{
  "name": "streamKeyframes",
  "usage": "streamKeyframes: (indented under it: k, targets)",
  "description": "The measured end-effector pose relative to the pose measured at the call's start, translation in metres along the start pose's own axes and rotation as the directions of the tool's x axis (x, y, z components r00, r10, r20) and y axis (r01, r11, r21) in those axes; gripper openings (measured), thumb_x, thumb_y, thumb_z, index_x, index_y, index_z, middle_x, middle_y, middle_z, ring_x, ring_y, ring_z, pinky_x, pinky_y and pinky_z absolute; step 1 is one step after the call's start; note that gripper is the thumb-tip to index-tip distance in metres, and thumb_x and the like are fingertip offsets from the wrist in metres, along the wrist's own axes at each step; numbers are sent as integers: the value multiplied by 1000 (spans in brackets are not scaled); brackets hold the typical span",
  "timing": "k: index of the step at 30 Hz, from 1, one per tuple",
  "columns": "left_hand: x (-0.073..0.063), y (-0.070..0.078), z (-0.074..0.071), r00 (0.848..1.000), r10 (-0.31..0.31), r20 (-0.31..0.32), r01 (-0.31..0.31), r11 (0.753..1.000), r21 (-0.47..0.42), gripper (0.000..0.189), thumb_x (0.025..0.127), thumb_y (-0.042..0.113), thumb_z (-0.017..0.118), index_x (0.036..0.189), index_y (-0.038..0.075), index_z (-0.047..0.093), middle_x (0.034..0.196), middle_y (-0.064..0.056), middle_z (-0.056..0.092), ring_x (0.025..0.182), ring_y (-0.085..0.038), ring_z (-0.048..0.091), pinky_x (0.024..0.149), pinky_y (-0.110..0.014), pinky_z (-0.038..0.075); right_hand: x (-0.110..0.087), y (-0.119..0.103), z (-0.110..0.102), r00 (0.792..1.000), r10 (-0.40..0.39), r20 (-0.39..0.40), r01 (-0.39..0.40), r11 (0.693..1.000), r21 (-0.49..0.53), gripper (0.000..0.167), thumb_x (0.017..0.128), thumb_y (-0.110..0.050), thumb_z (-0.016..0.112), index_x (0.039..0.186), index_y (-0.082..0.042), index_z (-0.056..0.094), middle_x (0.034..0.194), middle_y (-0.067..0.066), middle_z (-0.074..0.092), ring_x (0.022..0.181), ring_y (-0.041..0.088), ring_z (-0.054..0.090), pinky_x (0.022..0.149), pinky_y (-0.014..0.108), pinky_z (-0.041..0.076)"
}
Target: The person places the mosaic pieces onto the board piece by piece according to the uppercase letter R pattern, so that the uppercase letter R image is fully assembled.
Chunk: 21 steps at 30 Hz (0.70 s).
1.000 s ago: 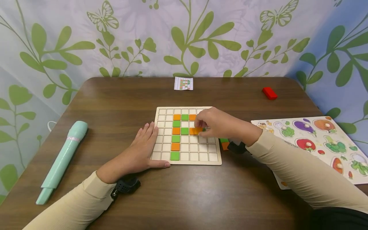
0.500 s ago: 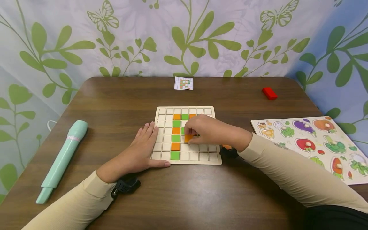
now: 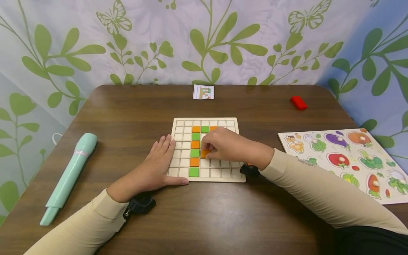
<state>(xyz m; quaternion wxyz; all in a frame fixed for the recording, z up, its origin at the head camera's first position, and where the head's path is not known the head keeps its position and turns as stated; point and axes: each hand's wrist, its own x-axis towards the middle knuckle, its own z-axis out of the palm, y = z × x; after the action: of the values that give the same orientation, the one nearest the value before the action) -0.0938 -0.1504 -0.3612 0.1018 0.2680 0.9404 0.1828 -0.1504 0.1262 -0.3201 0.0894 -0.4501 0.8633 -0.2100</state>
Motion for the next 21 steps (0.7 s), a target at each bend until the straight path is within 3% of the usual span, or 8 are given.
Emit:
streamKeyframes:
  k: [21]
  targets:
    - [0,0,0,1000,-3,-1,3,1000,-7,132,84,75,74,162,-13,14,170,-32,2,156,-47,1,123,-59,6,-5,-3,-3,999,12,-31,-12,1000,-7,13,87,-8,89,94,-9,79,91,-4,72,82,12,66,77,26,55]
